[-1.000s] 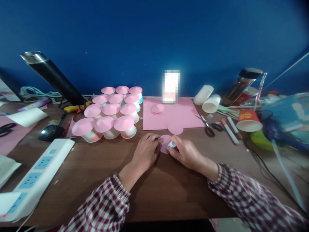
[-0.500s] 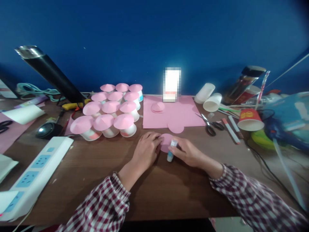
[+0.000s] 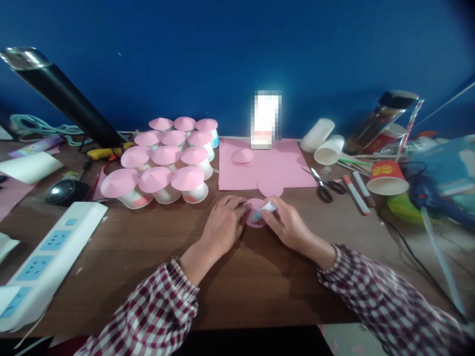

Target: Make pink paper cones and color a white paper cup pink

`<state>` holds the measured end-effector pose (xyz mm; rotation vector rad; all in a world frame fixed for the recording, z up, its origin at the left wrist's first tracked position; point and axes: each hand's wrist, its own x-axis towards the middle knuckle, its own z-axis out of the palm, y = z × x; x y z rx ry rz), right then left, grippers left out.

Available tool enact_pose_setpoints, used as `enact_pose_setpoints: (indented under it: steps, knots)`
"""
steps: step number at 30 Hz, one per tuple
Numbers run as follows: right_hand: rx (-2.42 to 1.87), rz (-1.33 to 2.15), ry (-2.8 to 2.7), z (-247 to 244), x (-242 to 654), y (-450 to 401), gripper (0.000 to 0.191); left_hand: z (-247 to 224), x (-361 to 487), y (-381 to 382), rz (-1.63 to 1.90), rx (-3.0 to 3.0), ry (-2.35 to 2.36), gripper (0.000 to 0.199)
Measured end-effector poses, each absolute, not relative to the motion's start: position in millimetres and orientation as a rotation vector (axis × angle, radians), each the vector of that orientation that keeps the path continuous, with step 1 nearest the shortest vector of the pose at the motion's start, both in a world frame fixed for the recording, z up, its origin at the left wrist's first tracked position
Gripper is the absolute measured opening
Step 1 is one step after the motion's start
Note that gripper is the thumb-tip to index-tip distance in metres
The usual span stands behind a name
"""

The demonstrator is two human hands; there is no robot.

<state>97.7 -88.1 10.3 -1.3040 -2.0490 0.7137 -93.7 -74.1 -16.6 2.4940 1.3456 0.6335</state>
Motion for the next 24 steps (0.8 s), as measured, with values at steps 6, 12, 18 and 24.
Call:
enact_pose_setpoints:
  steps: [6,12,18,24]
  knots:
    - [-1.268,0.646,-2.171,8,95,-90,0.014,-17,-94,-74,0.573,2.482,1.355,0.032]
    - [-1.227,0.618,-2.296,12,92,-91,0.021,-12,-93,-74,0.506,2.485,1.385,0.031]
    - [-1.266,0.614,-2.346,19,92,-91,0.019,-13,-94,-74,0.501,2.499,1.358,0.034]
    - [-1.336,0.581,-2.365,22,94,-93,0.016,-14,-94,-74,0.507,2.514,1.341,0.033]
